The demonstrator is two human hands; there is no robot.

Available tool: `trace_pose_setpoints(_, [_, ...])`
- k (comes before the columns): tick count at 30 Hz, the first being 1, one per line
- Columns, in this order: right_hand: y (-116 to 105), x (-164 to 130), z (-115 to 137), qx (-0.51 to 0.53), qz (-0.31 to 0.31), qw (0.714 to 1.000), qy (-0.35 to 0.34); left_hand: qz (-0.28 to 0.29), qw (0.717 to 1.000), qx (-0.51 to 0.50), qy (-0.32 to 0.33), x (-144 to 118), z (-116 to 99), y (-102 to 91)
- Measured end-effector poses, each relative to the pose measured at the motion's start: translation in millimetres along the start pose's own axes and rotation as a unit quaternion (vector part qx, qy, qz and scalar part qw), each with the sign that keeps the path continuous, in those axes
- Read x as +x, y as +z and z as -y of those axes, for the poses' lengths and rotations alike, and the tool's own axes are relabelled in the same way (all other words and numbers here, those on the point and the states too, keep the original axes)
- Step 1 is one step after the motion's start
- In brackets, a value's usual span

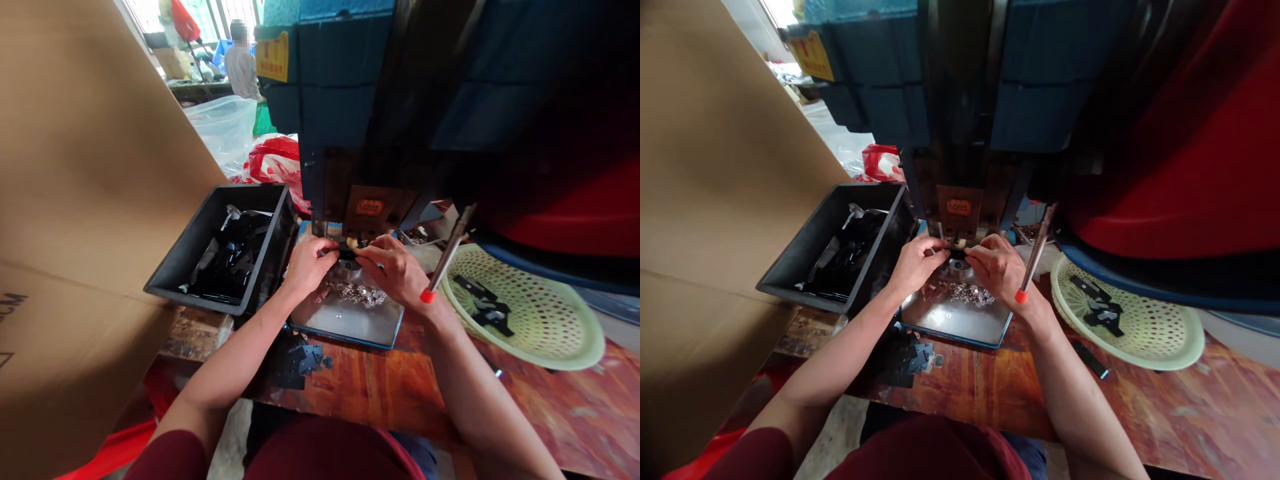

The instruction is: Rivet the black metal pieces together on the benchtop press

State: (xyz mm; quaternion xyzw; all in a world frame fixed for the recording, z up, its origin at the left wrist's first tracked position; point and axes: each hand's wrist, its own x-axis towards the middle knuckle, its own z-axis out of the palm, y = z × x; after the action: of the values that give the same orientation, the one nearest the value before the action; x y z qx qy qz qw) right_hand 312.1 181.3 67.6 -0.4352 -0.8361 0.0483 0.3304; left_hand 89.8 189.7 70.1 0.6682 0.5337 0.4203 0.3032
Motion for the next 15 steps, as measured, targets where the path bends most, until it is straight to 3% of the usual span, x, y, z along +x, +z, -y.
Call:
trace_pose_setpoints(8, [-2.7, -2.7, 15.7, -0.220, 0.022, 0.975, -0.037, 0.026, 0.990, 0.112, 0.081, -0.7, -6.9, -1.6])
trace_pose_setpoints(15, [-0.2, -2.8, 24.2, -0.226, 0.035, 0.972, -0.057, 0.049, 0.973, 0.180, 0.134, -5.3, -6.3, -2.1])
